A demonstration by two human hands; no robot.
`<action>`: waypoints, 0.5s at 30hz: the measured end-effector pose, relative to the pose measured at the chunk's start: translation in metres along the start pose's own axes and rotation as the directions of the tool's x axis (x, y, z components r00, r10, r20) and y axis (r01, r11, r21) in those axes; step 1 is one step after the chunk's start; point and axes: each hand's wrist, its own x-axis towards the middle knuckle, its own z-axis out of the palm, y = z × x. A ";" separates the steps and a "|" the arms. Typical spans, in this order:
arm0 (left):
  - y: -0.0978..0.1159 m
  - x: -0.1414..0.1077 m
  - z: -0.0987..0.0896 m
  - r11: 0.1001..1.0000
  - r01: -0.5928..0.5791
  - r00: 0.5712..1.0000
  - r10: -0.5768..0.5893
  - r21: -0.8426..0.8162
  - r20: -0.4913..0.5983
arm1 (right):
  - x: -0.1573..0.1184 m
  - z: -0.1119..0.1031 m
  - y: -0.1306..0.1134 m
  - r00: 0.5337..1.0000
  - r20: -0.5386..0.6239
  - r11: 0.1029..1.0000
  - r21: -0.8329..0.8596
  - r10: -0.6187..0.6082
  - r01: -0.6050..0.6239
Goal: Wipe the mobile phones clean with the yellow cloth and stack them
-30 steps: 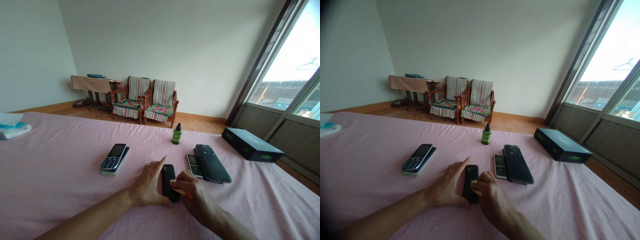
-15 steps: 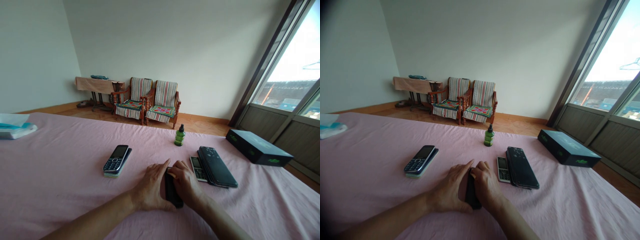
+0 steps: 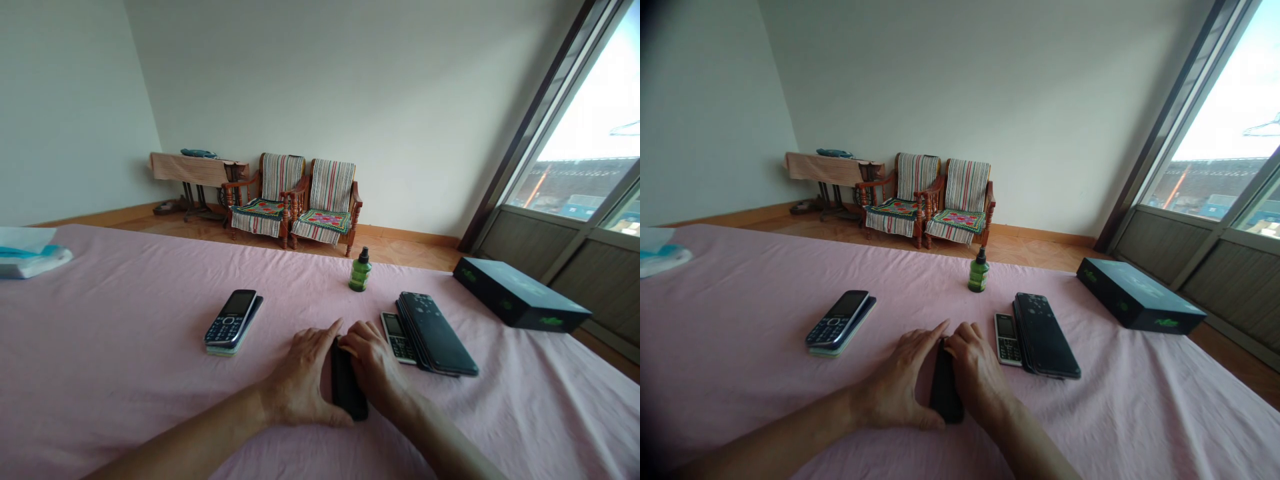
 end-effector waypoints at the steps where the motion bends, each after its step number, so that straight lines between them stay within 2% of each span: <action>1: 0.000 0.000 0.000 1.000 -0.003 1.000 0.003 -0.002 -0.001 | 0.000 0.000 0.000 1.000 0.001 1.000 0.000 -0.003 0.003; 15: 0.001 0.001 -0.001 1.000 0.000 1.000 0.000 -0.002 -0.014 | 0.000 0.002 0.002 1.000 0.012 1.000 0.019 -0.014 0.014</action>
